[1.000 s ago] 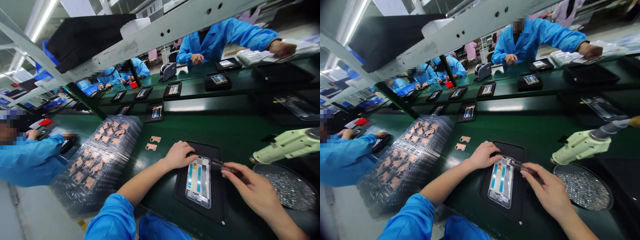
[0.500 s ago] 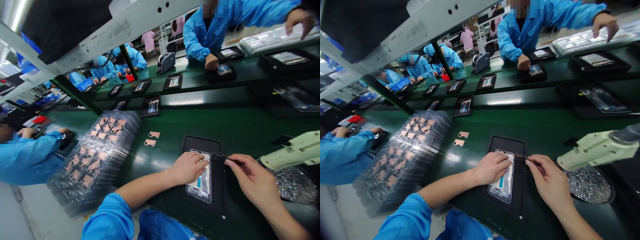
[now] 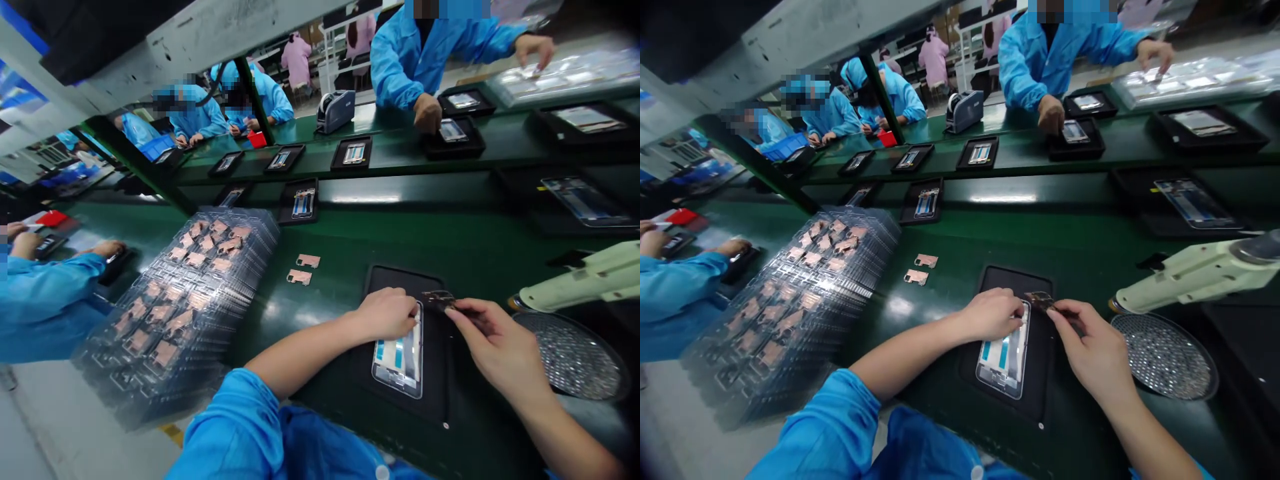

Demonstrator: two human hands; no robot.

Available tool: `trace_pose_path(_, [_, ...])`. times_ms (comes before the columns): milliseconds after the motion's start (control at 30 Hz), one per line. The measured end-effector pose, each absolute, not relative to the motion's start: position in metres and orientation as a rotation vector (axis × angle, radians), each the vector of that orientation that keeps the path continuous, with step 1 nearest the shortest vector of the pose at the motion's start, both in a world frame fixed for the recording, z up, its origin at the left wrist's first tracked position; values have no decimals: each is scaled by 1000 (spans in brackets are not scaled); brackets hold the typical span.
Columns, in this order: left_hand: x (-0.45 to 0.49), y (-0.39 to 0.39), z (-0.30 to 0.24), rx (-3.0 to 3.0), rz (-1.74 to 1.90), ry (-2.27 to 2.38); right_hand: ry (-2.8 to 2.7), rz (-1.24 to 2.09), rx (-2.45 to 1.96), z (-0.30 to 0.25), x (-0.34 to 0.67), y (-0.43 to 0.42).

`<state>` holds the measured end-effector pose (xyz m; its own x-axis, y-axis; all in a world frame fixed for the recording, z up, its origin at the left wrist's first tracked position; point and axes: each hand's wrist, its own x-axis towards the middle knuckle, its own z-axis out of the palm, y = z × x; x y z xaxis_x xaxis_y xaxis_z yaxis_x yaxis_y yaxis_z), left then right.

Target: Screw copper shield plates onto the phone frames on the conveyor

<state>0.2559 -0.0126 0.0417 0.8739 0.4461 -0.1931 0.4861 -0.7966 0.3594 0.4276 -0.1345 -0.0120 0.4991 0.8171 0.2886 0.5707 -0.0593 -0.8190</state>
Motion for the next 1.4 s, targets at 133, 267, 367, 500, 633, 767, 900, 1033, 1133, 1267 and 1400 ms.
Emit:
trace_pose_path(133, [243,-24,38,2629,-57,693,-1258,314,-1723,2,420,-125])
trace_pose_path(267, [222,-40,28,2658,159,601,-1361,387,-1716,7,410,-113])
trace_pose_path(367, [205,-49,19,2729,282,439,-1451,421,-1719,2,407,-110])
trace_pose_path(500, [194,-55,13,2854,335,323,-1599,396,-1624,-5,407,-114])
trace_pose_path(633, [194,-57,11,2886,368,325,-1669,378,-1519,-5,407,-116])
trace_pose_path(767, [195,-59,11,2892,352,312,-1701,386,-1498,-5,405,-115])
trace_pose_path(900, [195,-59,11,2890,377,310,-1718,401,-1471,-5,407,-114])
trace_pose_path(1033, [194,-60,9,2880,396,317,-1771,369,-1445,-5,408,-114])
trace_pose_path(1133, [194,-61,12,2875,379,332,-1807,287,-1449,-6,406,-113])
trace_pose_path(1267, [195,-61,22,2874,394,368,-1844,119,-1547,-9,401,-114])
trace_pose_path(1400, [194,-64,27,2888,326,466,-1921,66,-1503,-5,400,-119])
